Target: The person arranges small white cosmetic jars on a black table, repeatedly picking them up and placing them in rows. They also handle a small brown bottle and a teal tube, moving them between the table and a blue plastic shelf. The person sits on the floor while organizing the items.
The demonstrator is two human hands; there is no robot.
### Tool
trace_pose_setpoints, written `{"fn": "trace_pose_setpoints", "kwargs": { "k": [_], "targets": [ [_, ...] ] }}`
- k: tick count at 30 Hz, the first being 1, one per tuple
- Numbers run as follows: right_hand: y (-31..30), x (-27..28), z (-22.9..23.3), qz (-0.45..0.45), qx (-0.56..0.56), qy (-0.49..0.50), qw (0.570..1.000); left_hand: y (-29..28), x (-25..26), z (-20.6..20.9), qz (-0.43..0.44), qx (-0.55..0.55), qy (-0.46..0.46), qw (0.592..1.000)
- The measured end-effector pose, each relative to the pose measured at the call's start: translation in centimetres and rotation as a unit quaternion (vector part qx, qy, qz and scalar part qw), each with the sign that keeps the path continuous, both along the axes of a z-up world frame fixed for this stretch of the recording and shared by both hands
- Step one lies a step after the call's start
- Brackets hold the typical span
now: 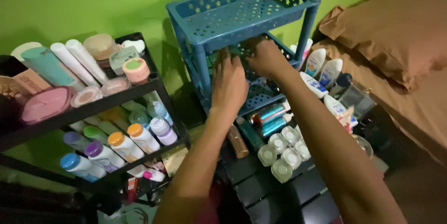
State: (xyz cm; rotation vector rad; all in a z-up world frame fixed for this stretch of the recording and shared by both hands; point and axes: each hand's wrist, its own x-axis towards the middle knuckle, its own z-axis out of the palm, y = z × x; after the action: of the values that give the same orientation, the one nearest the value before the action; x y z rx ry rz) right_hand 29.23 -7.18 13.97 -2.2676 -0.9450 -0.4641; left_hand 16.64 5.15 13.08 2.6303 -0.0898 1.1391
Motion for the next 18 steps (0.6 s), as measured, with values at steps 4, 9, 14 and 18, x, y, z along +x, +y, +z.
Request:
{"fn": "trace_pose_setpoints", "kwargs": {
  "k": [4,9,14,18],
  "targets": [
    [1.4,3.6,-1.6,0.023,-0.118,-0.089,0.989,-0.4,0.3,-0.4,0.032,-0.015,0.079,0.996],
    [2.1,3.3,-2.9,0.033,-0.092,0.019,0.995,-0.5,0.7,-0.6,0.05,-0.006,0.105,0.993],
    [2.1,1.5,-2.3,0.036,-0.067,0.014,0.997,-0.5,0.8,-1.2,0.056,0.002,0.063,0.996],
    [2.1,1.2,-2.2,-0.007,-0.074,0.032,0.997,-0.6,0.9,-1.1,0.064,-0.007,0.094,0.993]
  ]
}}
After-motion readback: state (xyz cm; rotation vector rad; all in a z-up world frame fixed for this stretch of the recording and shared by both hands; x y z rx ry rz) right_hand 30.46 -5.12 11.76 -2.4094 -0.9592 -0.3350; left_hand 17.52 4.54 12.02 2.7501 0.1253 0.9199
